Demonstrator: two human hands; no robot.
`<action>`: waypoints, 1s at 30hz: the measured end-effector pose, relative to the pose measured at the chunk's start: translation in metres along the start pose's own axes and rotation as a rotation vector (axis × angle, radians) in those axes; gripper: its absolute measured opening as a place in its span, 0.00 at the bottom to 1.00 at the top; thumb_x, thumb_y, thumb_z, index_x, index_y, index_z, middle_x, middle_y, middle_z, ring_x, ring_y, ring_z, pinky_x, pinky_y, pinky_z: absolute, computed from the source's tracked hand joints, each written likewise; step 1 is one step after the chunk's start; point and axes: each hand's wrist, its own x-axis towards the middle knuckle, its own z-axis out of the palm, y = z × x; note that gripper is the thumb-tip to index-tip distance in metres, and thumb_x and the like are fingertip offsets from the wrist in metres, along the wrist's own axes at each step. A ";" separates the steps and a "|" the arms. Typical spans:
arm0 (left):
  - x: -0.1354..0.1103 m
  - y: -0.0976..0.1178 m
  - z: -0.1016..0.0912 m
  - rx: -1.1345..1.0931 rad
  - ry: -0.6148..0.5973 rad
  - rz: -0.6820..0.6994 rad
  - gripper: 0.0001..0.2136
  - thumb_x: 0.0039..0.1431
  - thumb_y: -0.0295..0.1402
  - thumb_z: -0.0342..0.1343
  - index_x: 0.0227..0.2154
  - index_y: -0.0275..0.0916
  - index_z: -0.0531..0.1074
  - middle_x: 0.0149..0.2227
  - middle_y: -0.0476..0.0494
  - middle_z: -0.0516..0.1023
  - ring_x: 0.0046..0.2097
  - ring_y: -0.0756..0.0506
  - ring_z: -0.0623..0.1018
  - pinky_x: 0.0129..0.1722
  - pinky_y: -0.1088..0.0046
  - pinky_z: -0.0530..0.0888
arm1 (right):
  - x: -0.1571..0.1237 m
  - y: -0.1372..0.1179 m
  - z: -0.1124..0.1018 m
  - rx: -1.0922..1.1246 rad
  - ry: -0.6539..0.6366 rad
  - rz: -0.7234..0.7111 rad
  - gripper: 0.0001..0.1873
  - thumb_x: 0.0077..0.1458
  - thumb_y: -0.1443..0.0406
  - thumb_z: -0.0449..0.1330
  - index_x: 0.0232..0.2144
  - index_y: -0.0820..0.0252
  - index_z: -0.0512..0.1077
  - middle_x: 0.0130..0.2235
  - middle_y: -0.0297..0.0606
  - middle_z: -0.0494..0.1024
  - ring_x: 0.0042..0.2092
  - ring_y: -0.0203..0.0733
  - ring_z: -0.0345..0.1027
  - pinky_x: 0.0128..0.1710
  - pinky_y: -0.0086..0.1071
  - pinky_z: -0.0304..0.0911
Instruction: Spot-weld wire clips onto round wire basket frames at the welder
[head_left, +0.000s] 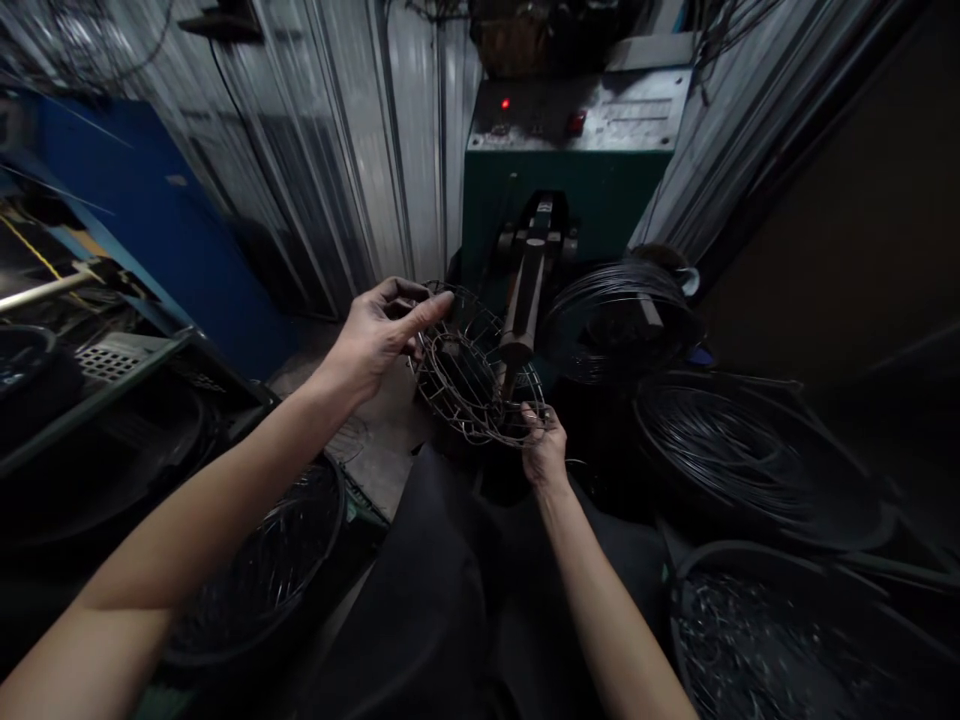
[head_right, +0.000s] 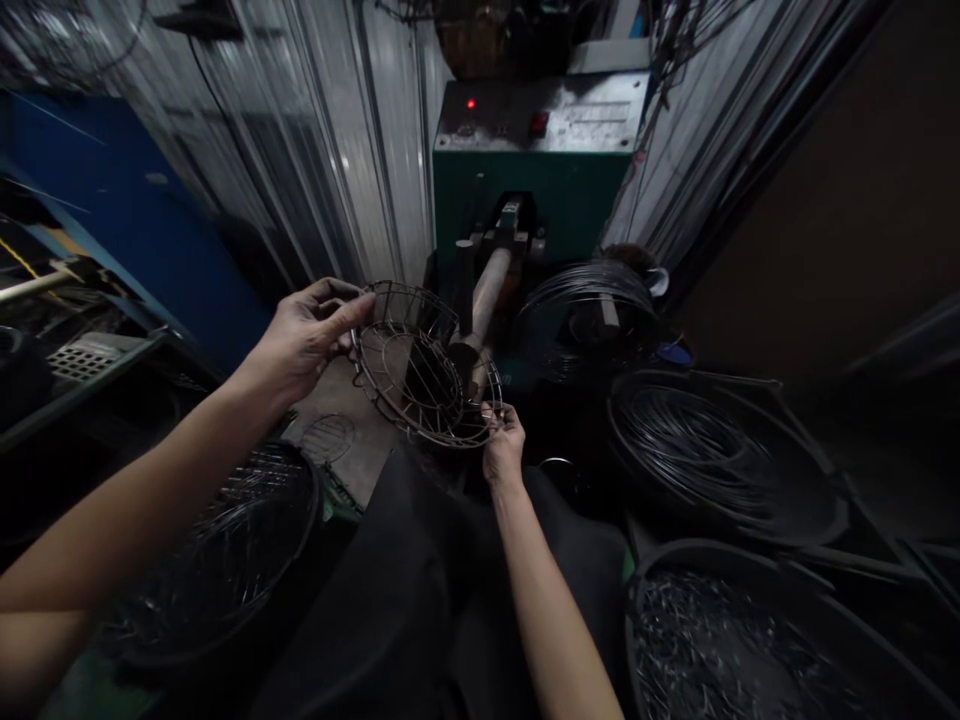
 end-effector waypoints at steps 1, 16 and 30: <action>0.002 -0.001 -0.001 -0.011 0.011 -0.003 0.15 0.41 0.38 0.68 0.27 0.36 0.69 0.20 0.55 0.66 0.17 0.57 0.64 0.16 0.80 0.65 | 0.001 -0.002 0.000 -0.011 -0.003 -0.014 0.19 0.35 0.57 0.68 0.27 0.60 0.66 0.27 0.28 0.68 0.29 0.30 0.62 0.34 0.28 0.59; -0.058 -0.076 -0.032 -0.309 0.272 -0.199 0.12 0.38 0.32 0.63 0.28 0.37 0.67 0.23 0.55 0.68 0.22 0.56 0.68 0.21 0.83 0.67 | 0.016 -0.030 -0.009 -0.277 -0.087 -0.231 0.14 0.44 0.58 0.65 0.30 0.60 0.69 0.30 0.31 0.71 0.32 0.34 0.64 0.36 0.30 0.60; -0.062 -0.076 -0.040 -0.339 0.309 -0.203 0.13 0.37 0.32 0.62 0.28 0.38 0.67 0.21 0.56 0.69 0.20 0.56 0.67 0.19 0.83 0.66 | 0.007 -0.034 -0.006 -0.371 -0.087 -0.243 0.13 0.44 0.57 0.64 0.29 0.60 0.69 0.29 0.31 0.71 0.31 0.34 0.63 0.34 0.30 0.60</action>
